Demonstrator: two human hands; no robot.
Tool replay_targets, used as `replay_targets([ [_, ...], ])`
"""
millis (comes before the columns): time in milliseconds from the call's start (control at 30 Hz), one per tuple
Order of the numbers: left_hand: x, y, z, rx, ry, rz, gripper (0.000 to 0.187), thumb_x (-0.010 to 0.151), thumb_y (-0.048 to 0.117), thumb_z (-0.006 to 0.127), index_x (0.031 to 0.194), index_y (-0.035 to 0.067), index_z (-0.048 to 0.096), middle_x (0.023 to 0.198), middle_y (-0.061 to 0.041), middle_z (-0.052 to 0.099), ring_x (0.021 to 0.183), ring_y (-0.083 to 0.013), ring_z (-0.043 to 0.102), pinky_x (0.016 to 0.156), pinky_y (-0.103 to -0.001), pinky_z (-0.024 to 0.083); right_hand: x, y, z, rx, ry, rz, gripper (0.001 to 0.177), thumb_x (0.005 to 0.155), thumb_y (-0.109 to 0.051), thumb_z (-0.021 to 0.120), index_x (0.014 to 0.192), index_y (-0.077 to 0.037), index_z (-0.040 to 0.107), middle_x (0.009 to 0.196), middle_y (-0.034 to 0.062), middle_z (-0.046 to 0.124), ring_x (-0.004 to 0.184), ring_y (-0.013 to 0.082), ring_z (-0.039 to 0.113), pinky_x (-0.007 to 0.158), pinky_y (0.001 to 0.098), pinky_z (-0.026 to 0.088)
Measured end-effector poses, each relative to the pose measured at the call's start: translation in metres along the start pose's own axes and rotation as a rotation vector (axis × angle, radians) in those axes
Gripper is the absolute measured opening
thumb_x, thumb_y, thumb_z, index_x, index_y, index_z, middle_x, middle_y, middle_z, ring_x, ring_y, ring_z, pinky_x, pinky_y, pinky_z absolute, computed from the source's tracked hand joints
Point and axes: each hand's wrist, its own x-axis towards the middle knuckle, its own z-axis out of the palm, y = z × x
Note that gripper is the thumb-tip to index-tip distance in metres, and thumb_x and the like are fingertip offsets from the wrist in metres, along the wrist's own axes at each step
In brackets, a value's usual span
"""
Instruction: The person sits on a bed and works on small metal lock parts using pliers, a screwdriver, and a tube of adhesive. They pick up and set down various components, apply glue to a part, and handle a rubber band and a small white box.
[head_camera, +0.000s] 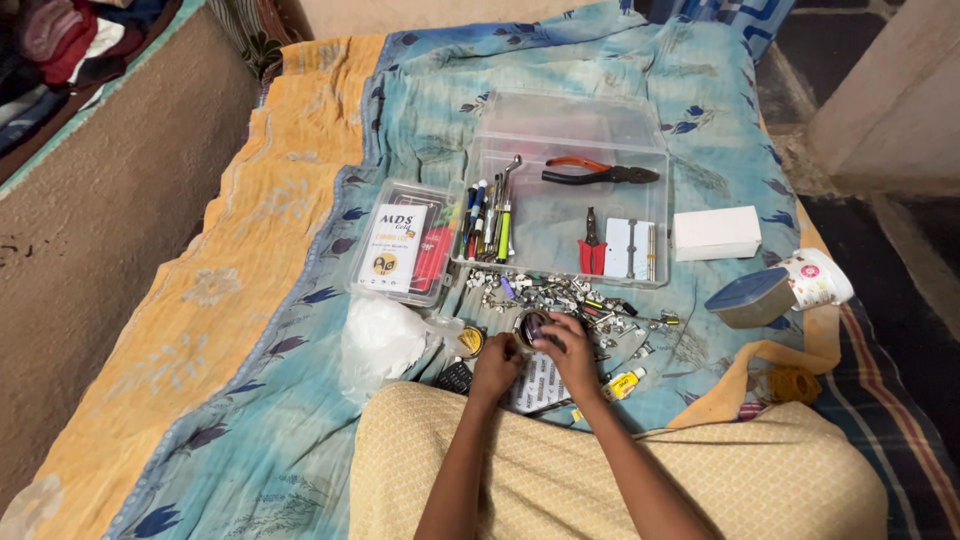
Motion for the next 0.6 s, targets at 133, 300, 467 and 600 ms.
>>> replay_targets([
  [133, -0.001, 0.006, -0.005, -0.060, 0.017, -0.019, 0.031, 0.082, 0.014, 0.073, 0.110, 0.002, 0.066, 0.102, -0.017, 0.068, 0.092, -0.0329, 0.068, 0.085, -0.042, 0.053, 0.004, 0.036, -0.005, 0.358, 0.061, 0.459, 0.037, 0.103, -0.034, 0.060, 0.111, -0.001, 0.075, 0.101, 0.0097, 0.077, 0.091, 0.0178, 0.069, 0.092, 0.0338, 0.055],
  [300, -0.005, 0.023, -0.013, -0.069, 0.047, -0.060, 0.038, 0.087, 0.027, 0.074, 0.112, 0.000, 0.066, 0.101, -0.019, 0.069, 0.090, -0.0334, 0.069, 0.082, -0.042, 0.054, 0.012, 0.043, -0.022, 0.433, 0.227, 0.701, 0.027, 0.104, -0.025, 0.059, 0.107, 0.000, 0.070, 0.088, 0.0109, 0.070, 0.081, 0.0274, 0.066, 0.081, 0.0456, 0.058],
  [467, 0.005, 0.034, -0.023, -0.095, 0.155, -0.084, 0.035, 0.095, 0.033, 0.065, 0.112, 0.003, 0.068, 0.094, -0.017, 0.077, 0.085, -0.0316, 0.074, 0.077, -0.042, 0.055, 0.003, -0.016, -0.038, -0.578, 0.446, 0.096, 0.015, 0.084, -0.007, 0.068, 0.099, -0.003, 0.069, 0.100, 0.0160, 0.068, 0.097, 0.0370, 0.062, 0.088, 0.0470, 0.047],
  [600, 0.017, 0.026, -0.025, 0.024, 0.165, -0.084, 0.033, 0.095, 0.032, 0.063, 0.117, 0.008, 0.069, 0.088, -0.018, 0.076, 0.076, -0.0339, 0.074, 0.072, -0.043, 0.054, 0.007, -0.052, -0.044, -0.510, 0.394, -0.053, 0.015, 0.087, -0.003, 0.066, 0.102, -0.005, 0.068, 0.106, 0.0128, 0.070, 0.099, 0.0367, 0.061, 0.092, 0.0463, 0.046],
])
